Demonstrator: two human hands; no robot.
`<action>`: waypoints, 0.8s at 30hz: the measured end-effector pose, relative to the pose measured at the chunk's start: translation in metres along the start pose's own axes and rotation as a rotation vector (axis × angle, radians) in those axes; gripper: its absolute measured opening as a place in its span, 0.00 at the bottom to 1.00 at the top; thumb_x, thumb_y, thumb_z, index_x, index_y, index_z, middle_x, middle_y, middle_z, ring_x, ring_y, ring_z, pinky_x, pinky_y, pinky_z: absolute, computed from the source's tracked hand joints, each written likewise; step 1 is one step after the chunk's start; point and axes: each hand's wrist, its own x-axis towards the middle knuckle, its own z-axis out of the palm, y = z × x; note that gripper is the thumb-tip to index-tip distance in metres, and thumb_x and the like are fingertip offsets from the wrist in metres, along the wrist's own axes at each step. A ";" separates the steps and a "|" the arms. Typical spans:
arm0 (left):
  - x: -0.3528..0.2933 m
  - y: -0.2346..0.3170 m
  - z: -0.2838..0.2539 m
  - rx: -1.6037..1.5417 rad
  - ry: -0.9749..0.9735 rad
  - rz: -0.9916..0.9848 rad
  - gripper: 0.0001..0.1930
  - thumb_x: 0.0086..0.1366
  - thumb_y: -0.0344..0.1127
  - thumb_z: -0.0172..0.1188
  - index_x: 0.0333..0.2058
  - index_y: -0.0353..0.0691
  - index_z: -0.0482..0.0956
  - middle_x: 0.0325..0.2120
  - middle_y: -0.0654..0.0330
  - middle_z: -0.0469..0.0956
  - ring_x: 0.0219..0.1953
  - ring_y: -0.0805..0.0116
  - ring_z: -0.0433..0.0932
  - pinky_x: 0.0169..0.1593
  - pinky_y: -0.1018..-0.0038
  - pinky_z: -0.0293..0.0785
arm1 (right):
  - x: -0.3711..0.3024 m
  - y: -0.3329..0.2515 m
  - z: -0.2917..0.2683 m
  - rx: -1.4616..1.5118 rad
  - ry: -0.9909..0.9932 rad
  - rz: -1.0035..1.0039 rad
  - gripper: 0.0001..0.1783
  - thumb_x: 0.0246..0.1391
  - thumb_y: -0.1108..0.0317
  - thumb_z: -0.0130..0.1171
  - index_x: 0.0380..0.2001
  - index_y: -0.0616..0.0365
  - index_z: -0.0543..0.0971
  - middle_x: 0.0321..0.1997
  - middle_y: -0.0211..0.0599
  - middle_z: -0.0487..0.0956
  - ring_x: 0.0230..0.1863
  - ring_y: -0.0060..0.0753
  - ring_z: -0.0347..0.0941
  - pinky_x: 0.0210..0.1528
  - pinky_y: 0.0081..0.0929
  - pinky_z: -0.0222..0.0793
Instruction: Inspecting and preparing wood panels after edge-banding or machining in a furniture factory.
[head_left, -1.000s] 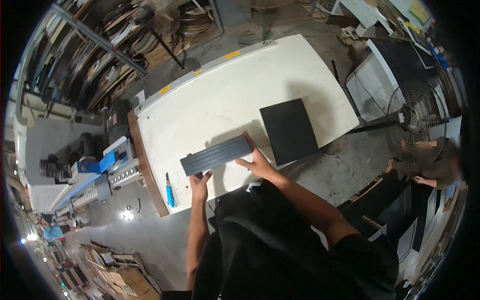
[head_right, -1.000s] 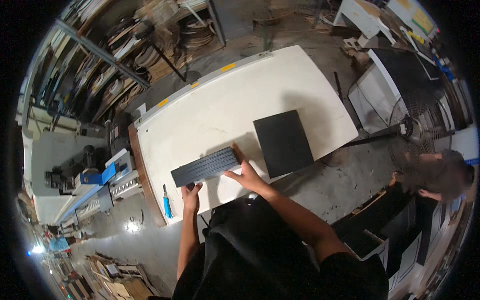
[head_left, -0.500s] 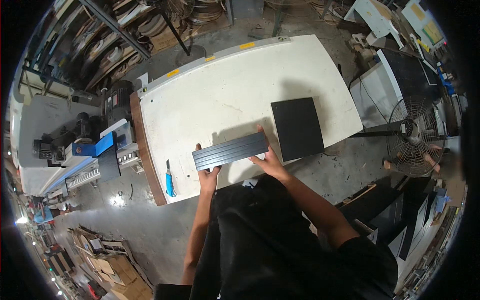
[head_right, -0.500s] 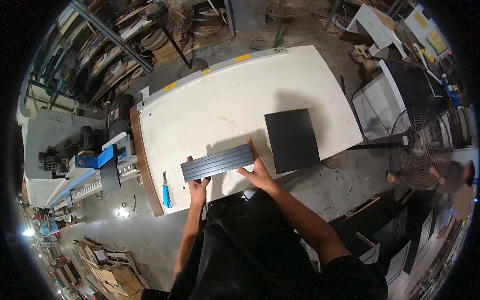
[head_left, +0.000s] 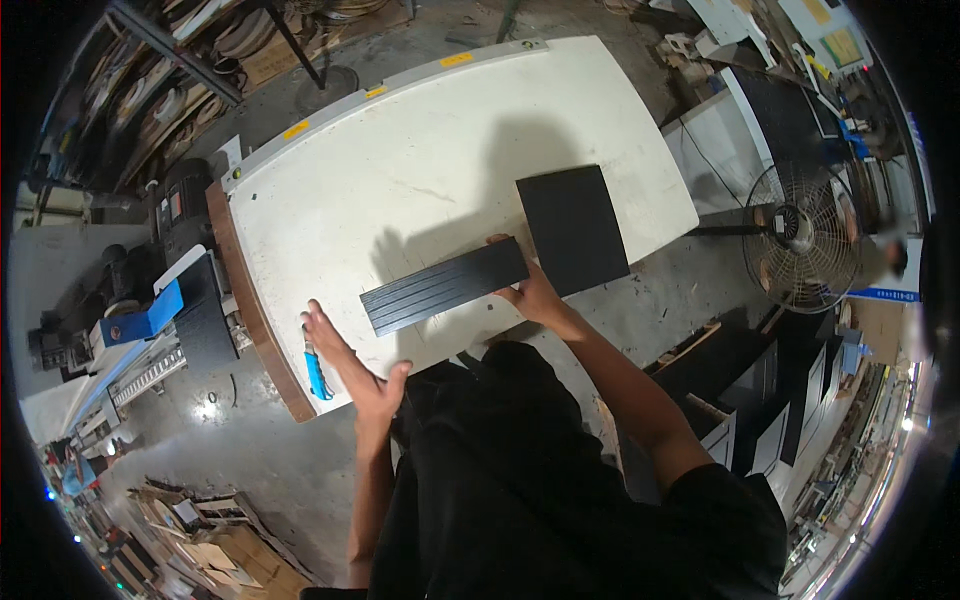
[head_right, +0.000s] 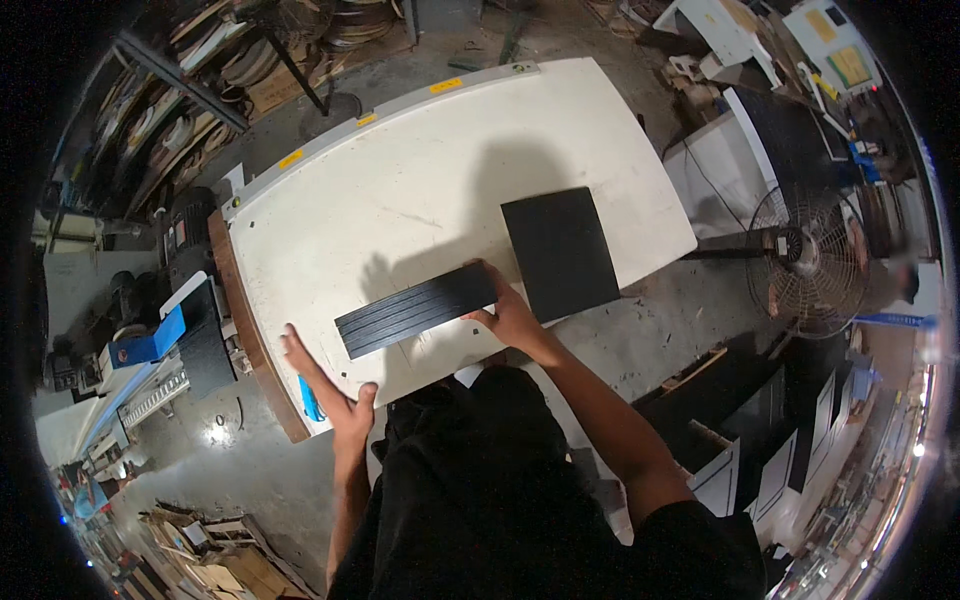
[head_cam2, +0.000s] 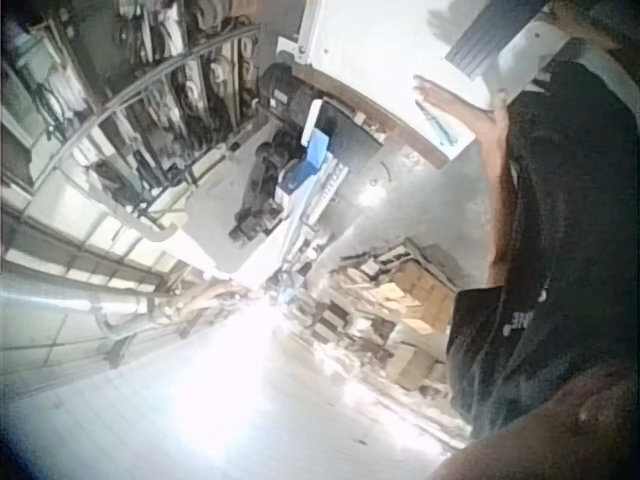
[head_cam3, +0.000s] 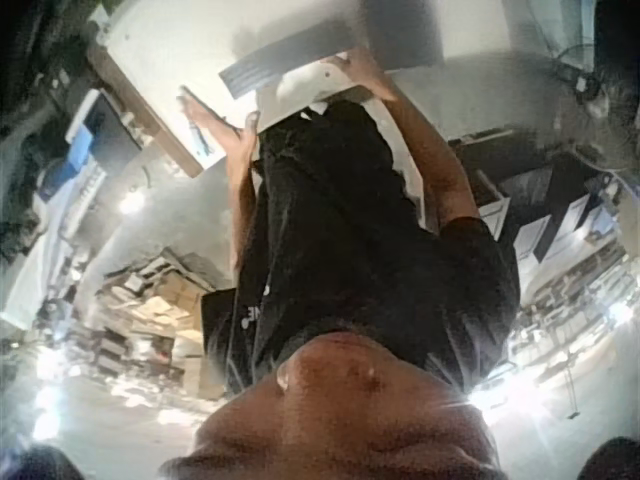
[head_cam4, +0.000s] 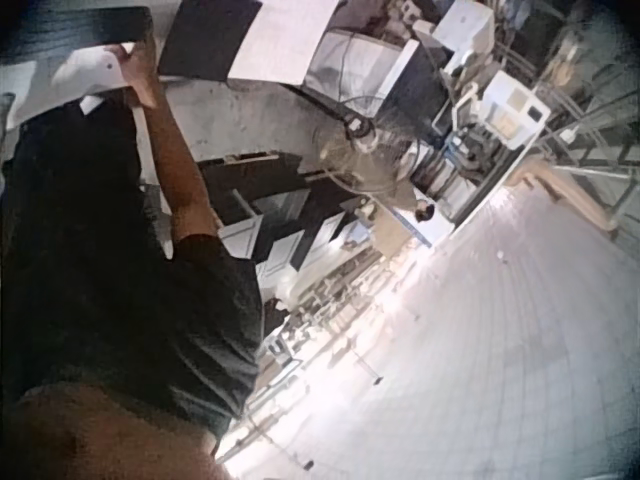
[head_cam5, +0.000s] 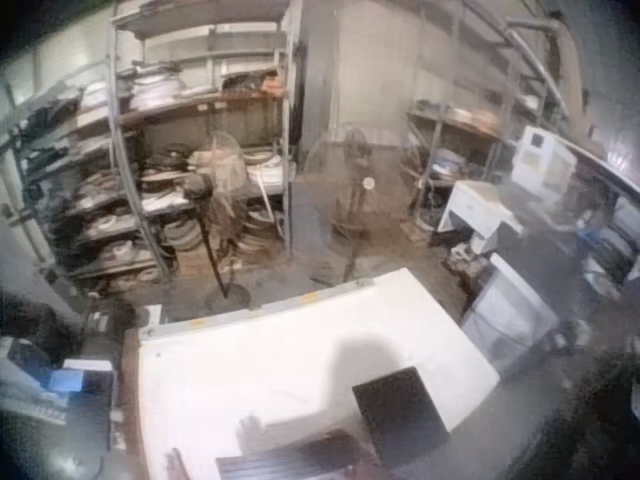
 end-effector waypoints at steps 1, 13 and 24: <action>0.010 0.013 -0.012 0.054 -0.028 0.012 0.58 0.69 0.75 0.47 0.77 0.30 0.40 0.78 0.40 0.42 0.80 0.37 0.35 0.78 0.46 0.27 | -0.001 0.001 0.003 0.004 0.001 0.011 0.50 0.53 0.64 0.74 0.73 0.64 0.58 0.72 0.59 0.67 0.72 0.60 0.65 0.70 0.41 0.64; 0.095 0.072 0.098 0.510 -0.365 0.100 0.54 0.70 0.73 0.46 0.74 0.28 0.51 0.75 0.36 0.53 0.78 0.33 0.43 0.78 0.47 0.40 | 0.011 -0.014 -0.006 0.076 0.003 0.005 0.51 0.52 0.64 0.75 0.73 0.64 0.58 0.69 0.57 0.68 0.69 0.62 0.68 0.69 0.45 0.67; 0.107 0.141 0.186 0.426 -0.444 0.147 0.56 0.69 0.77 0.39 0.76 0.31 0.47 0.77 0.40 0.48 0.79 0.36 0.42 0.80 0.49 0.38 | 0.002 0.028 0.004 0.384 -0.051 0.145 0.40 0.57 0.67 0.65 0.71 0.60 0.64 0.70 0.56 0.70 0.70 0.57 0.69 0.70 0.41 0.67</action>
